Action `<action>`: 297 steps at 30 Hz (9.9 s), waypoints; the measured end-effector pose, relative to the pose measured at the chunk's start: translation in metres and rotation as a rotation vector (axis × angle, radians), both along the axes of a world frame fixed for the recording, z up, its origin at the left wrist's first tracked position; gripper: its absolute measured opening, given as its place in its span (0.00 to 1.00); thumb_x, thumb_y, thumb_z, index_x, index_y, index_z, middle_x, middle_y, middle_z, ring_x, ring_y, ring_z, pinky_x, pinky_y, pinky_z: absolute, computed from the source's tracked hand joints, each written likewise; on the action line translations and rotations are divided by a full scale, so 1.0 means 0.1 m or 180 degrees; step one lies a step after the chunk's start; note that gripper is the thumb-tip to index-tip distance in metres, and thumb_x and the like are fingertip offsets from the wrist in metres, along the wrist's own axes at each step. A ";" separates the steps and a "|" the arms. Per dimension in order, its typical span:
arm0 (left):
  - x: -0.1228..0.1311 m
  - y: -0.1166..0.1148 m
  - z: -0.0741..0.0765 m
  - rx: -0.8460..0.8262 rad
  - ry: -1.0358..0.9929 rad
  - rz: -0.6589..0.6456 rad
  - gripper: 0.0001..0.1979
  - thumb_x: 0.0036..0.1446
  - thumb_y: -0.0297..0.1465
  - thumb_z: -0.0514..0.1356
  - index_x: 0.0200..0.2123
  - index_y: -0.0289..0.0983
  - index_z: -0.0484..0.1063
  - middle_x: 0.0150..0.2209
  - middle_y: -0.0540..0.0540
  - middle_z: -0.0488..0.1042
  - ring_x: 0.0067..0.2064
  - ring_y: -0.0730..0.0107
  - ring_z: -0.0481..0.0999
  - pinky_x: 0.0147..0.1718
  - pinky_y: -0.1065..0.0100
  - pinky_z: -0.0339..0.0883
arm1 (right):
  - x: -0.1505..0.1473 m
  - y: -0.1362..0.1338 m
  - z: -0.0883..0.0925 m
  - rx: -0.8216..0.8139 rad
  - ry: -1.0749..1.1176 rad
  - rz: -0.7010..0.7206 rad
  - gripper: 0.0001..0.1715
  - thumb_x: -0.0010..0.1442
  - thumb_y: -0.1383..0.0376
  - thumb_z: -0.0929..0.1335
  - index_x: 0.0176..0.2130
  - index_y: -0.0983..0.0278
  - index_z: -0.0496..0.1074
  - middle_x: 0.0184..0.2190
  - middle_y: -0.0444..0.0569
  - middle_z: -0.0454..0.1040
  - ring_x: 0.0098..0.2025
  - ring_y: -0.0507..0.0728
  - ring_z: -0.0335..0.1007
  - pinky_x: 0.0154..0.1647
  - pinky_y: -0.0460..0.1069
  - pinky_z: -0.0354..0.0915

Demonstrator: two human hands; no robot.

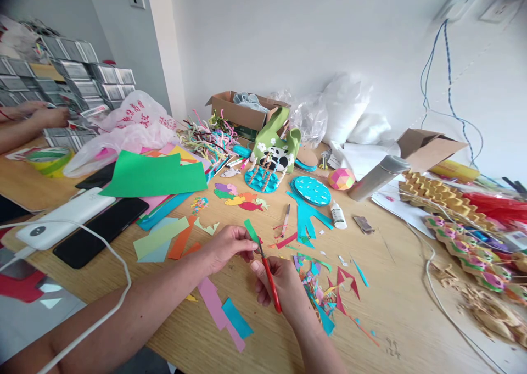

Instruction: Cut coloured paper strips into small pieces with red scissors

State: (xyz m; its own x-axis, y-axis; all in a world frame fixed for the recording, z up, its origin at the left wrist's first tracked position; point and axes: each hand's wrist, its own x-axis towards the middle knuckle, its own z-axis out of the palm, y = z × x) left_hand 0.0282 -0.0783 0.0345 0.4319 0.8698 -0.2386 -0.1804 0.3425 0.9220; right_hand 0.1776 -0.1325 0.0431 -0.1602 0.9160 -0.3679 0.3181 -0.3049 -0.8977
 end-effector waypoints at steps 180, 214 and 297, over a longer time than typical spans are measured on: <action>-0.01 0.02 0.01 -0.0299 -0.0340 -0.0033 0.10 0.36 0.30 0.64 0.24 0.31 0.71 0.22 0.48 0.73 0.21 0.76 0.68 0.26 0.70 0.62 | 0.04 0.00 -0.07 -0.0084 0.0210 0.0163 0.25 0.49 0.47 0.69 0.23 0.65 0.62 0.14 0.43 0.70 0.13 0.49 0.66 0.12 0.41 0.60; -0.02 0.01 0.03 -0.0246 -0.0194 -0.0180 0.09 0.36 0.30 0.63 0.23 0.31 0.71 0.21 0.49 0.71 0.22 0.76 0.68 0.27 0.70 0.62 | 0.06 0.00 -0.02 0.0028 0.0167 0.0422 0.29 0.49 0.42 0.66 0.24 0.66 0.64 0.16 0.45 0.69 0.17 0.50 0.68 0.16 0.43 0.62; -0.02 0.02 -0.03 -0.0240 -0.0334 -0.0184 0.11 0.37 0.32 0.65 0.25 0.31 0.72 0.23 0.48 0.73 0.23 0.76 0.69 0.28 0.69 0.63 | 0.10 0.00 -0.07 -0.0067 0.0124 0.0201 0.27 0.46 0.46 0.70 0.24 0.65 0.61 0.15 0.43 0.70 0.14 0.50 0.67 0.12 0.41 0.59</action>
State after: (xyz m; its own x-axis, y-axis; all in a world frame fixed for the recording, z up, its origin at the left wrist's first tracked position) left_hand 0.0266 -0.0767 0.0317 0.5067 0.8241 -0.2532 -0.2524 0.4226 0.8704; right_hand 0.1872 -0.1322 0.0357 -0.2319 0.8957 -0.3794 0.3024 -0.3044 -0.9033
